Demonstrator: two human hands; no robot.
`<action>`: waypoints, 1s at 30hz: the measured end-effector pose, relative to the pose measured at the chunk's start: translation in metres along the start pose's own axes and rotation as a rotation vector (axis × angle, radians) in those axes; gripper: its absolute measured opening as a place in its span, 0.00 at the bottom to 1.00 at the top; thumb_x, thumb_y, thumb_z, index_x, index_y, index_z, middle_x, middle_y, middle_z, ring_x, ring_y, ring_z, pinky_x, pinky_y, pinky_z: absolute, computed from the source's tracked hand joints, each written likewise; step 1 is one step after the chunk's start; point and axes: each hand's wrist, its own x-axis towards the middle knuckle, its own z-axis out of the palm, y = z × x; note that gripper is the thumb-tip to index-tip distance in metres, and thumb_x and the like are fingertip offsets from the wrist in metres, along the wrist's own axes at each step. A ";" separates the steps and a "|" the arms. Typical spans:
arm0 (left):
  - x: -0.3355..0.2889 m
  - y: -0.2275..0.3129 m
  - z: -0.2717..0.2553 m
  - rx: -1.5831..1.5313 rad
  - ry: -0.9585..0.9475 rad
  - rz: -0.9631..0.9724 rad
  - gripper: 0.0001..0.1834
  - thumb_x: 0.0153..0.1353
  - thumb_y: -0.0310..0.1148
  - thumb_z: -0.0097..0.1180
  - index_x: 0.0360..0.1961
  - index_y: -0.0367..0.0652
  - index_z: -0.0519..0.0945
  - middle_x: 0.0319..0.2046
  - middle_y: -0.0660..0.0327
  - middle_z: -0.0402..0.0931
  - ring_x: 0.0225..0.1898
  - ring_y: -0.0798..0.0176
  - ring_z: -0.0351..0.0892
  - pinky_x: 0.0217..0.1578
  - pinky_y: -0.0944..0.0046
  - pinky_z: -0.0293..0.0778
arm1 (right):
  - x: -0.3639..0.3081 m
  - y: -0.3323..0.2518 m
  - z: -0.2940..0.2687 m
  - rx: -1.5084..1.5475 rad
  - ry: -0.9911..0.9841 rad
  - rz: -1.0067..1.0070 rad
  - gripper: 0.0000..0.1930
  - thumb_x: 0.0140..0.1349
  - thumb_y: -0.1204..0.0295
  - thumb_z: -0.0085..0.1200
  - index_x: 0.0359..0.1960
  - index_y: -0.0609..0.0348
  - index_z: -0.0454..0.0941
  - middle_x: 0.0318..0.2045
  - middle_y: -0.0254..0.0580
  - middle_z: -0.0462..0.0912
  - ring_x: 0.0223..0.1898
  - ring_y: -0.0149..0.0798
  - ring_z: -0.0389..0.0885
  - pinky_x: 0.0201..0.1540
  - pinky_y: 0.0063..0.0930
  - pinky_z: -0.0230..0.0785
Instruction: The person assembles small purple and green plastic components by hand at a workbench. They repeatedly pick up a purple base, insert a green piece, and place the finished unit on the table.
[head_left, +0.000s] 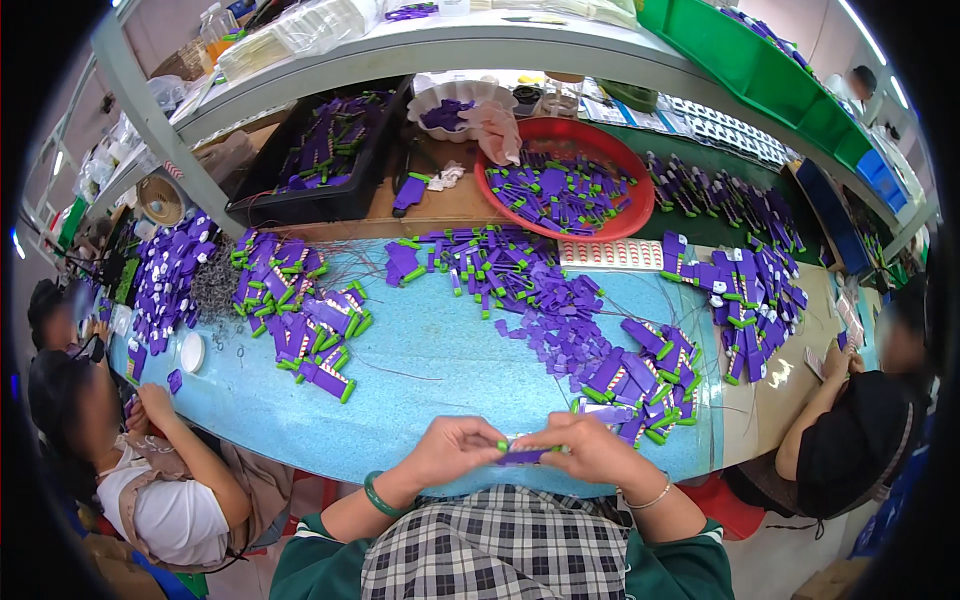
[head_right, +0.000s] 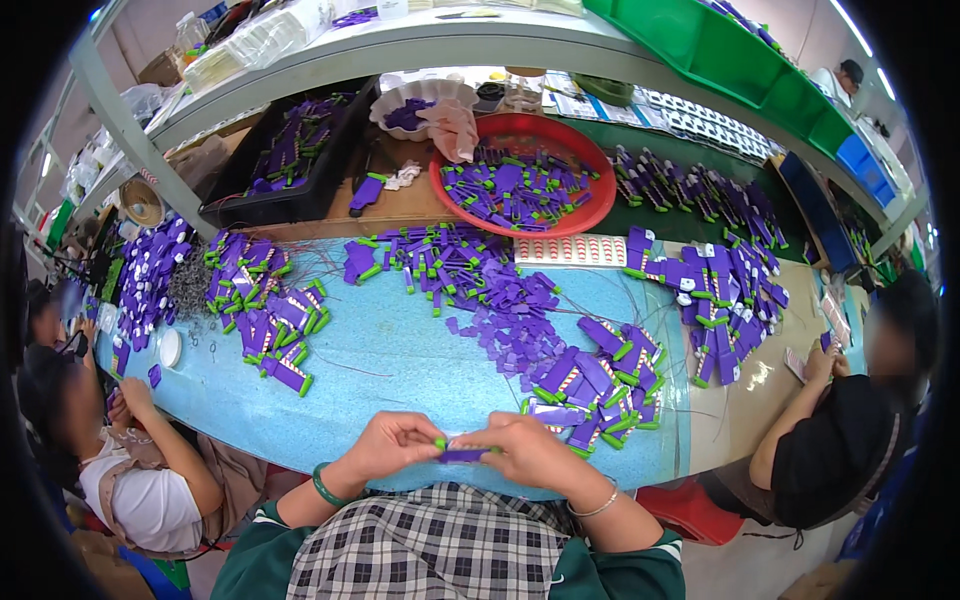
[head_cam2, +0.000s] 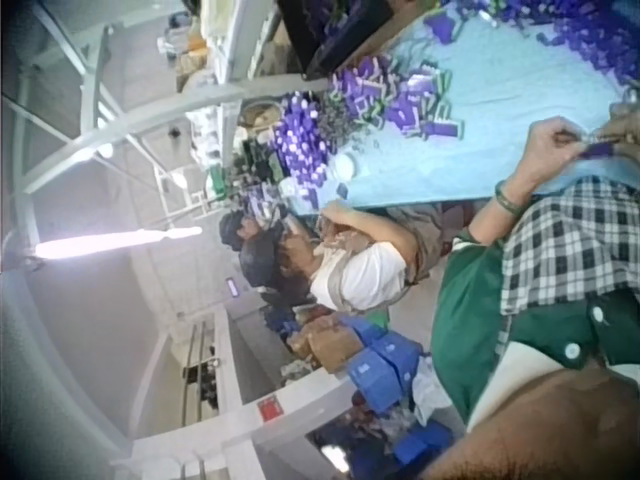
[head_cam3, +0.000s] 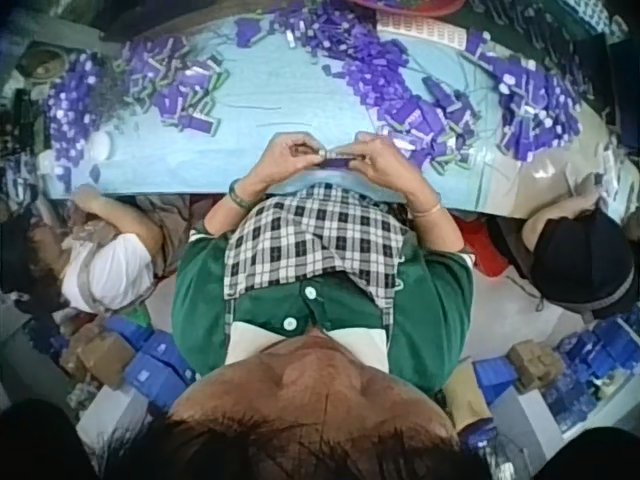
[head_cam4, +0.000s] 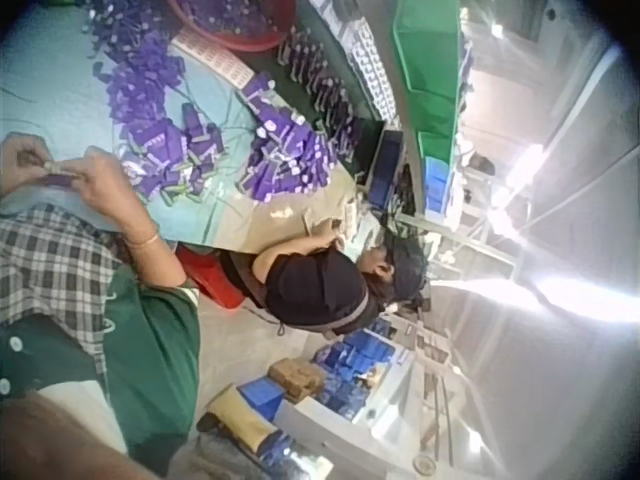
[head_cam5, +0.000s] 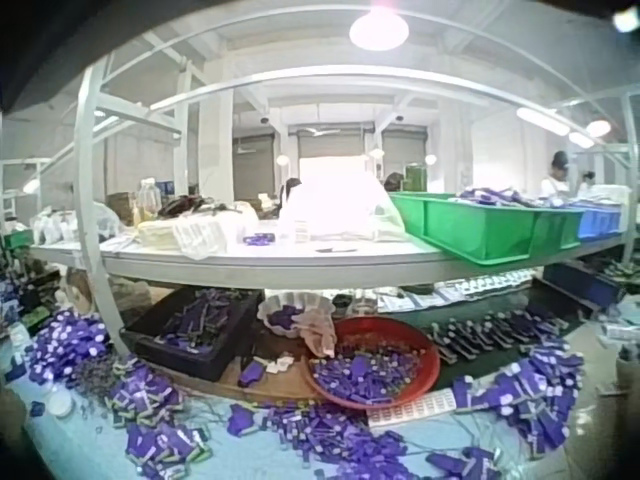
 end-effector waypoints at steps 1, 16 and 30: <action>-0.002 0.007 0.009 0.066 -0.008 -0.021 0.08 0.54 0.16 0.58 0.36 0.33 0.78 0.36 0.58 0.79 0.38 0.68 0.80 0.41 0.71 0.77 | 0.002 -0.001 0.004 -0.025 -0.076 0.007 0.19 0.48 0.78 0.61 0.44 0.48 0.82 0.24 0.41 0.74 0.26 0.40 0.75 0.28 0.32 0.68; 0.004 0.036 0.006 0.538 0.016 0.448 0.08 0.49 0.23 0.63 0.32 0.37 0.80 0.32 0.61 0.75 0.35 0.63 0.76 0.38 0.67 0.71 | 0.021 -0.008 0.005 0.288 0.197 -0.137 0.17 0.49 0.76 0.63 0.43 0.56 0.79 0.32 0.39 0.80 0.26 0.34 0.77 0.27 0.25 0.69; -0.013 0.049 -0.030 -0.038 0.461 0.394 0.08 0.63 0.27 0.49 0.43 0.38 0.68 0.30 0.59 0.75 0.33 0.67 0.75 0.38 0.66 0.72 | 0.049 0.043 -0.021 -0.917 0.411 0.061 0.07 0.42 0.74 0.64 0.26 0.54 0.81 0.22 0.35 0.79 0.29 0.39 0.76 0.29 0.33 0.70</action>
